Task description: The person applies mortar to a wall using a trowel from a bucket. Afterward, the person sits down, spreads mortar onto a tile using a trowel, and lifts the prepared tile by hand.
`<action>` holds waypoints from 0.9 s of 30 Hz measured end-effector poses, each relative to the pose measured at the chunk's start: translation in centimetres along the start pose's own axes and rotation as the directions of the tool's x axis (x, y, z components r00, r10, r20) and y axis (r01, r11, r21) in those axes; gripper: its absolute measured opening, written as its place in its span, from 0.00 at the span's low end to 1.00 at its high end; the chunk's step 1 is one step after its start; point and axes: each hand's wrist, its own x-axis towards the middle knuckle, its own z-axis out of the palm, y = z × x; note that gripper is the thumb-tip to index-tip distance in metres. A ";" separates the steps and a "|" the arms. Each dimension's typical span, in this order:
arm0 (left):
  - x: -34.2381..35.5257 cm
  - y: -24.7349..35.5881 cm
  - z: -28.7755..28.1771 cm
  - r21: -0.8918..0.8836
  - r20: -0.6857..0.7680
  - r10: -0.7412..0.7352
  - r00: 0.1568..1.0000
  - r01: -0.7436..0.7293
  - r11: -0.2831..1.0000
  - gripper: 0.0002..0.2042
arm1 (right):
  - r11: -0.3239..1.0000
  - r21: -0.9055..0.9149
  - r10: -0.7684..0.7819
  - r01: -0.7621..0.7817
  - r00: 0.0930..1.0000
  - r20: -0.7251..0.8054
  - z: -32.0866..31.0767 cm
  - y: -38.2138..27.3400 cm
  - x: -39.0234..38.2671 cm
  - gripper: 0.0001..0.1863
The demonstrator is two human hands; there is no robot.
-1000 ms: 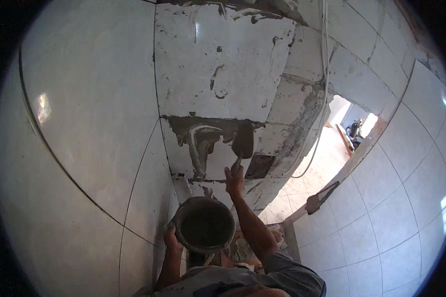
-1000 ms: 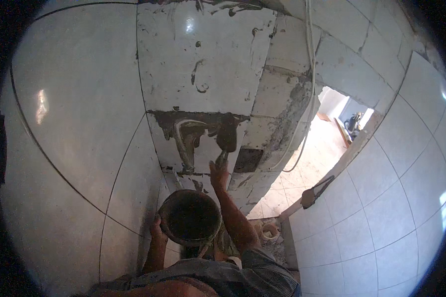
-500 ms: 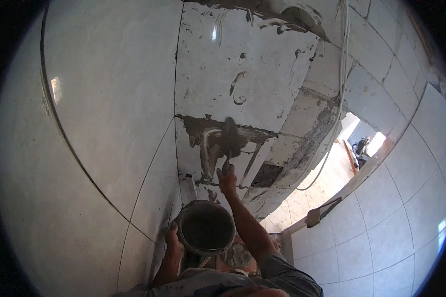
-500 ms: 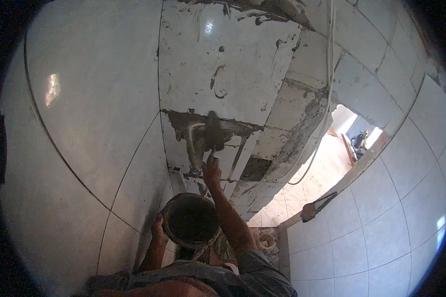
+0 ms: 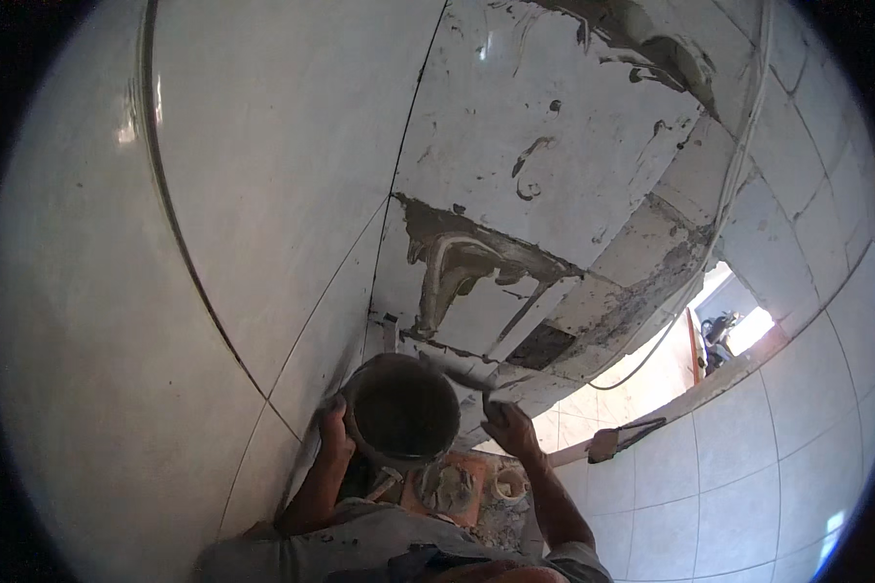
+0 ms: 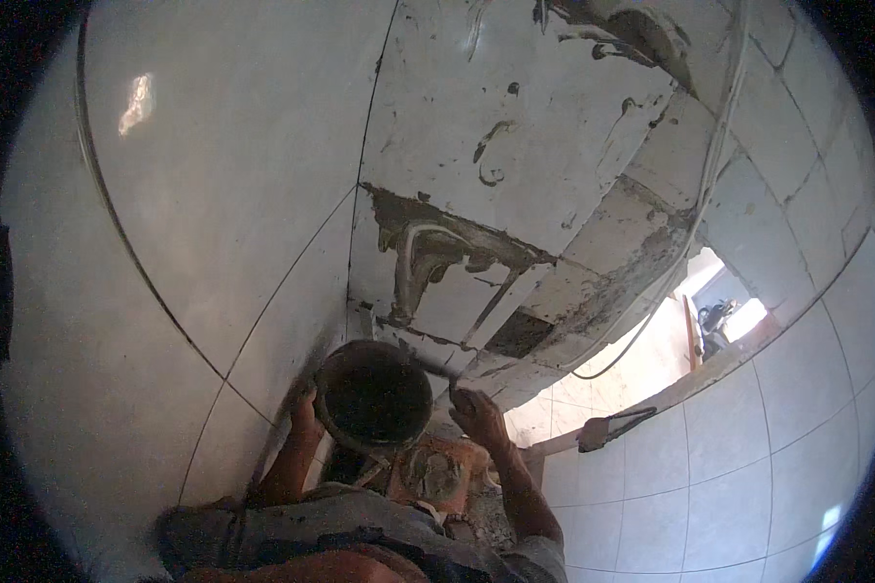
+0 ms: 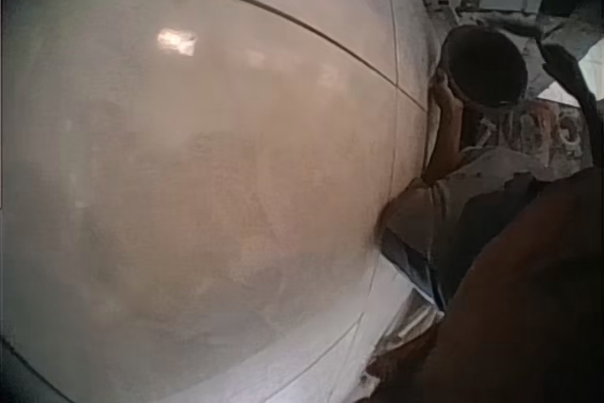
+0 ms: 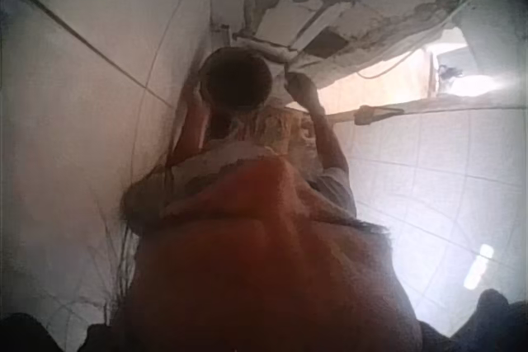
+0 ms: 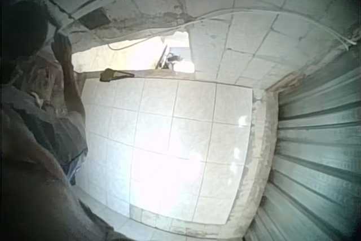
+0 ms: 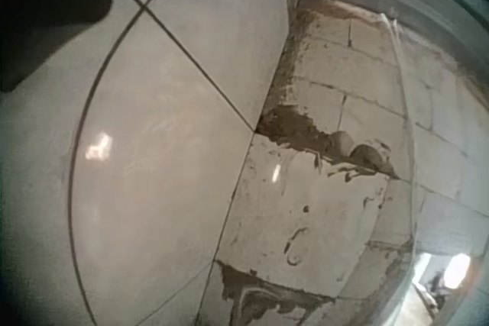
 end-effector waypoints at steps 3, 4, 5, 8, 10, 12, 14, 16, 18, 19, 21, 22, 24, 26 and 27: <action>1.2 0.0 -0.3 -0.141 0.164 -0.048 0.985 0.072 0.987 0.19 | 0.968 -0.250 -0.018 0.030 0.999 0.051 1.0 3.5 -5.6 0.14; 1.3 -0.1 -0.5 -0.141 0.159 -0.054 0.986 0.077 0.987 0.19 | 0.923 -0.381 -0.029 0.064 0.995 0.097 0.8 4.5 -6.7 0.14; 1.4 -0.3 -0.7 -0.083 0.153 -0.041 0.987 0.054 0.995 0.19 | 0.922 -0.381 -0.026 0.063 0.994 0.102 0.3 5.7 -7.5 0.14; 1.1 -0.2 -0.5 -0.087 0.074 -0.024 0.997 0.031 0.996 0.19 | 0.856 -0.472 0.230 -0.211 0.973 -0.018 -1.7 7.9 -8.6 0.11; 1.2 0.0 -0.7 -0.158 0.005 -0.010 1.000 0.011 0.987 0.19 | 0.857 -0.436 0.222 -0.274 0.961 -0.166 -2.8 8.9 -7.5 0.15; 1.6 -0.1 -2.0 -0.213 0.227 0.036 0.973 0.013 0.977 0.19 | 0.890 -0.314 0.306 -0.329 0.944 -0.122 -2.9 8.5 -5.6 0.19; 1.4 -0.5 -1.6 -0.177 0.129 0.035 0.991 -0.012 0.984 0.18 | 0.936 -0.099 0.331 -0.339 0.940 -0.087 -2.1 4.3 -1.4 0.22; 0.7 -0.8 -0.7 -0.132 0.049 0.030 0.998 -0.024 0.991 0.18 | 0.986 -0.135 0.096 -0.102 0.994 -0.046 -1.0 2.5 2.7 0.23; -0.6 -0.5 -0.1 -0.041 0.063 0.056 0.996 -0.053 0.998 0.17 | 0.979 -0.183 0.111 -0.091 0.989 0.102 0.3 2.1 6.8 0.24; -1.5 0.0 0.5 -0.041 0.066 0.060 0.996 -0.057 0.998 0.17 | 0.979 -0.182 0.108 -0.089 0.989 0.098 0.7 1.9 8.5 0.24; -3.1 1.2 1.2 0.054 0.012 -0.026 1.000 0.026 0.998 0.17 | 0.973 -0.208 0.157 -0.102 0.951 0.265 1.5 1.3 11.5 0.25; -2.4 0.8 0.5 0.048 0.017 -0.016 1.000 0.015 0.999 0.17 | 0.974 -0.208 0.145 -0.091 0.954 0.261 1.7 1.6 12.7 0.25; -1.0 -0.7 -0.6 -0.040 0.166 -0.075 0.983 0.083 0.996 0.18 | 0.973 -0.228 0.117 -0.034 0.926 0.359 1.9 2.4 14.9 0.25; -1.1 -1.1 -0.3 0.061 0.110 -0.045 0.993 0.038 0.997 0.17 | 0.988 -0.151 0.032 0.015 0.951 0.307 1.8 3.4 16.2 0.24; -1.7 -0.7 0.1 0.167 0.036 -0.011 0.999 0.004 0.986 0.17 | 0.996 -0.064 -0.046 0.065 0.964 0.262 2.0 3.6 16.9 0.23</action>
